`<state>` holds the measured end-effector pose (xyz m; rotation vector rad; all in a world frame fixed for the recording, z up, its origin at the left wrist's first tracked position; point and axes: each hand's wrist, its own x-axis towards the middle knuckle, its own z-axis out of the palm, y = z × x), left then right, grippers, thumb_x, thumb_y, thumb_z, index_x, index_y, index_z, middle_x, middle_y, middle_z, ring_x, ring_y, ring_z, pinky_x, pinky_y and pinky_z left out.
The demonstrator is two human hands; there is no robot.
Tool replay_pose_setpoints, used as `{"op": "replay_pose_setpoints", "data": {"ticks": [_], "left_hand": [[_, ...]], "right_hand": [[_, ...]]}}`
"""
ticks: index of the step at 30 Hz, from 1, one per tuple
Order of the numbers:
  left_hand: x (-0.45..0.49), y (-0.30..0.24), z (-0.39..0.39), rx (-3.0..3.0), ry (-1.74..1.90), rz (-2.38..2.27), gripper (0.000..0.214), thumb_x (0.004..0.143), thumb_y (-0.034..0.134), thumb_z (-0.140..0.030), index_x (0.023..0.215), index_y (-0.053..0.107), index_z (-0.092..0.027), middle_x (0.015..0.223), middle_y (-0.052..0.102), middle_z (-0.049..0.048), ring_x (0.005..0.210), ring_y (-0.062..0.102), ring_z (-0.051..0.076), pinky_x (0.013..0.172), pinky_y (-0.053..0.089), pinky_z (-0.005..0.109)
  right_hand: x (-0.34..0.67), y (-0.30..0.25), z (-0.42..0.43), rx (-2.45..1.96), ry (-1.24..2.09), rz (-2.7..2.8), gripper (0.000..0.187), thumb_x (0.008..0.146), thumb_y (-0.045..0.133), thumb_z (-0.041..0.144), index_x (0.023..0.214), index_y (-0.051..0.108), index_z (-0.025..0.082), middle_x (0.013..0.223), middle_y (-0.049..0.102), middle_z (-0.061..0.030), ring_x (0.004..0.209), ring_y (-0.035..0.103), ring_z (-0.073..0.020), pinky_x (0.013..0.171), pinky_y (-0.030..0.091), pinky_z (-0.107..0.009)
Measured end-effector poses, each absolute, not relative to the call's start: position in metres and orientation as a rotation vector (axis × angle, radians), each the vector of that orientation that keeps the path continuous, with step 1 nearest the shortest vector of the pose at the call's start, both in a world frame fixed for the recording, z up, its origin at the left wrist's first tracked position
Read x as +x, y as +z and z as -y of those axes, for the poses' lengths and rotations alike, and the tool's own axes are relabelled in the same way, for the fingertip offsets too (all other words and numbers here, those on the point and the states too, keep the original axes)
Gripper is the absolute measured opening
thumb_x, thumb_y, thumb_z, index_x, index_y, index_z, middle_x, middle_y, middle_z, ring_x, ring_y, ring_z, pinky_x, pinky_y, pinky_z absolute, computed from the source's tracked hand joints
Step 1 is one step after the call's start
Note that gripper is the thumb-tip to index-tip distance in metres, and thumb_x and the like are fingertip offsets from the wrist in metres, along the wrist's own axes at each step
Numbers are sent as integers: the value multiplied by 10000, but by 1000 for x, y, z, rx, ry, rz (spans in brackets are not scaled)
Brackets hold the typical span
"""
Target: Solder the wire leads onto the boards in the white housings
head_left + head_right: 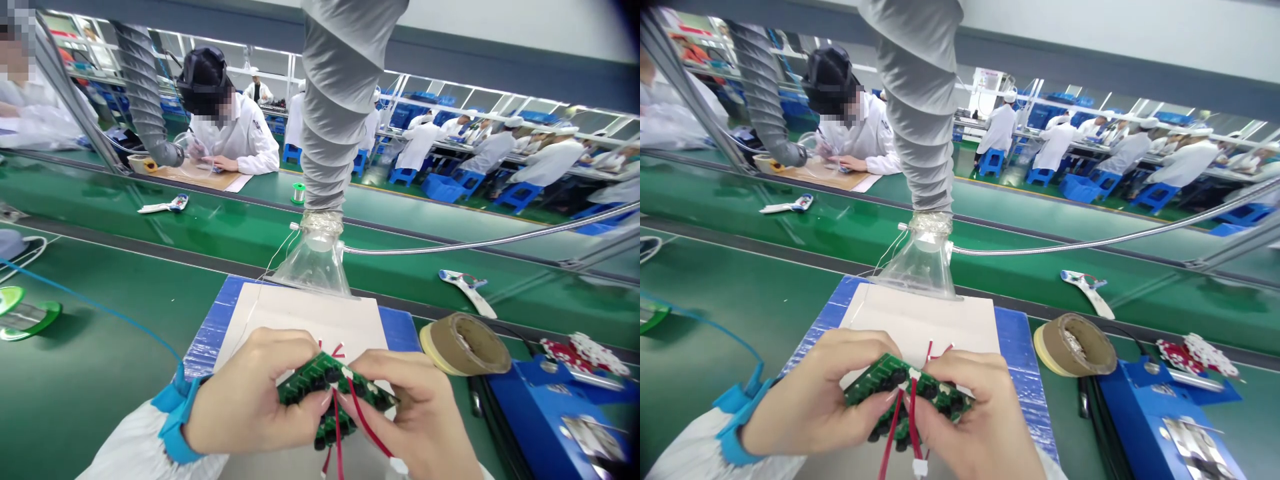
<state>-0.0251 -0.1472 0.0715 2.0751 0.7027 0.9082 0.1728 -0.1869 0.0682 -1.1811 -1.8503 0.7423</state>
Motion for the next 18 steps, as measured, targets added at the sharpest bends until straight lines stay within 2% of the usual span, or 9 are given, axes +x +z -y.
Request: {"op": "replay_pose_setpoints", "data": {"ticks": [5, 13, 18], "left_hand": [[-21, 69, 152, 2079, 959, -694, 117, 755, 550, -138, 640, 548, -160, 598, 611, 24, 538, 538, 109, 525, 397, 209], [-19, 71, 156, 2080, 998, -682, 113, 783, 561, -149, 682, 612, -138, 591, 635, 43, 526, 571, 118, 520, 424, 212], [-18, 71, 157, 2114, 1009, -672, 112, 781, 557, -147, 677, 600, -149, 594, 638, 44, 528, 579, 122, 515, 431, 209]], "right_hand": [[170, 78, 185, -1052, 657, 1896, 203, 819, 562, 103, 642, 637, 166, 545, 614, 15, 464, 530, -75, 448, 391, -179], [174, 72, 189, -1070, 714, 1838, 59, 744, 706, 149, 722, 690, 202, 604, 663, 27, 540, 594, -82, 466, 431, -157], [174, 69, 188, -1048, 684, 1873, 57, 747, 711, 148, 741, 683, 197, 618, 664, 22, 530, 580, -80, 476, 437, -168]]}}
